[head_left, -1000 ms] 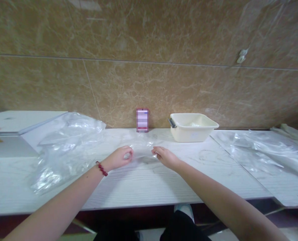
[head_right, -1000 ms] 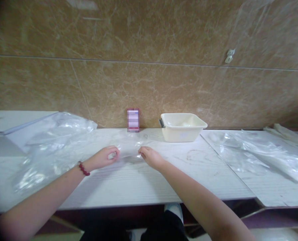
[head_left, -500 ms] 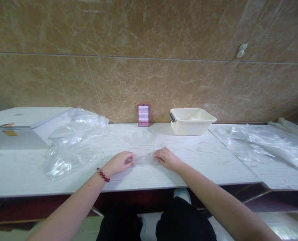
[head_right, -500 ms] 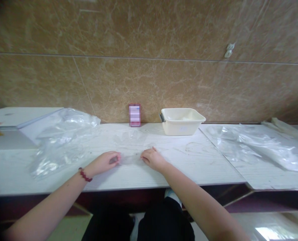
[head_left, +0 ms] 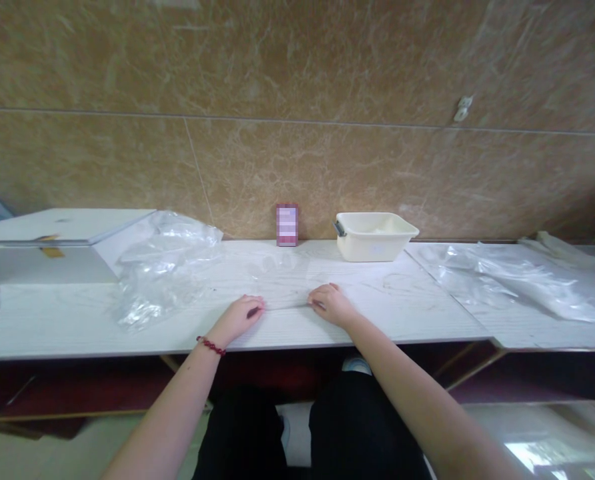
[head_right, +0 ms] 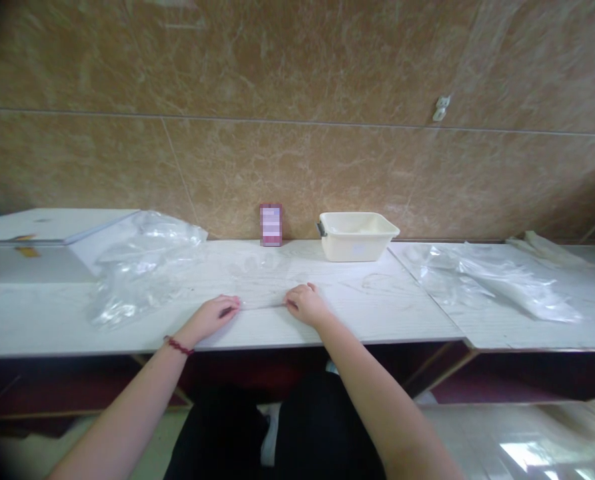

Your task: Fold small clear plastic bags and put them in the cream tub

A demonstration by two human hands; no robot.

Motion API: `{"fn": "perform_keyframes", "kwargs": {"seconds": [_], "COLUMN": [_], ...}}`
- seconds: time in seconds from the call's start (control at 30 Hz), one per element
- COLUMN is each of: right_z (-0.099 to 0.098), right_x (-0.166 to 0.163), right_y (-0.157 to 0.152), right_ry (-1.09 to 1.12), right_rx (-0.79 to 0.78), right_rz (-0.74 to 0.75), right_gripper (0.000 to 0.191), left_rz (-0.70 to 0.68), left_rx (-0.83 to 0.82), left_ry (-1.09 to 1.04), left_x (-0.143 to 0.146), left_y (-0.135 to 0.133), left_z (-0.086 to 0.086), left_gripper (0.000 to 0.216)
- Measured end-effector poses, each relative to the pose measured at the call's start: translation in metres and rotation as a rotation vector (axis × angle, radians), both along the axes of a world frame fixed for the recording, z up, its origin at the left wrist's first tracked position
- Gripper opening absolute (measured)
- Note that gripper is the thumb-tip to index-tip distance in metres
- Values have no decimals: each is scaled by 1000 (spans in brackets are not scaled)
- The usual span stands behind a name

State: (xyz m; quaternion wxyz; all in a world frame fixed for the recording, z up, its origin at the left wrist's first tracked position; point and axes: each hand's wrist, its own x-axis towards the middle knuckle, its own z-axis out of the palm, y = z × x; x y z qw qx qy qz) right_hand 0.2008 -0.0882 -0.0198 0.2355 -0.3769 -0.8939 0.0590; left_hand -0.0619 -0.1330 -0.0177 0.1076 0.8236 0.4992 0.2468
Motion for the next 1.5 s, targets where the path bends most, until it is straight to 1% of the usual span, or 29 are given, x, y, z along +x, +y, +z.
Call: {"fn": "perform_keyframes", "kwargs": {"seconds": [0.2, 0.27, 0.33, 0.43, 0.5, 0.57, 0.6, 0.67, 0.7, 0.8, 0.93, 1.03, 1.17, 1.33, 1.4, 1.5], "right_z": [-2, -2, 1, 9, 14, 17, 17, 13, 11, 2, -3, -3, -2, -2, -1, 2], "right_x": [5, 6, 2, -15, -33, -51, -59, -71, -74, -74, -62, -54, -47, -43, -41, -36], "right_y": [1, 6, 13, 23, 28, 31, 32, 33, 34, 39, 55, 72, 92, 105, 106, 105], "right_ry": [82, 147, 213, 243, 204, 119, 68, -41, -91, -211, -298, -336, -350, -316, -241, -17], "right_rx": [-62, -90, -96, -79, -81, -95, -110, -126, -128, -128, -147, -171, -214, -264, -225, -92], "right_rz": [-14, -62, -138, -185, -146, -61, -25, 39, 50, 31, 2, -51, -163, -279, -328, -540], "right_gripper": [31, 31, 27, 25, 26, 28, 29, 31, 33, 39, 49, 53, 58, 60, 55, 42], "left_rz": [14, 36, 114, 262, 262, 250, 252, 336, 364, 409, 412, 403, 408, 413, 410, 412], "left_rx": [-68, -103, -109, -4, 81, 87, 66, -9, -42, -87, -106, -93, -62, -71, -77, -88], "left_ry": [-75, -124, -165, -116, -19, 97, 161, 254, 281, 318, 357, 366, 367, 375, 374, 370], "left_x": [-2, -2, 0, 16, 35, 56, 66, 81, 85, 90, 88, 87, 87, 87, 87, 88], "left_y": [-5, -5, -3, 5, 12, 17, 18, 18, 17, 15, 14, 14, 13, 13, 13, 12], "left_z": [0, 2, 5, 10, 11, 9, 7, 0, -4, -13, -15, -14, -15, -16, -14, -12], "left_gripper": [22, 26, 32, 33, 32, 35, 38, 50, 52, 53, 56, 57, 56, 57, 60, 67]}}
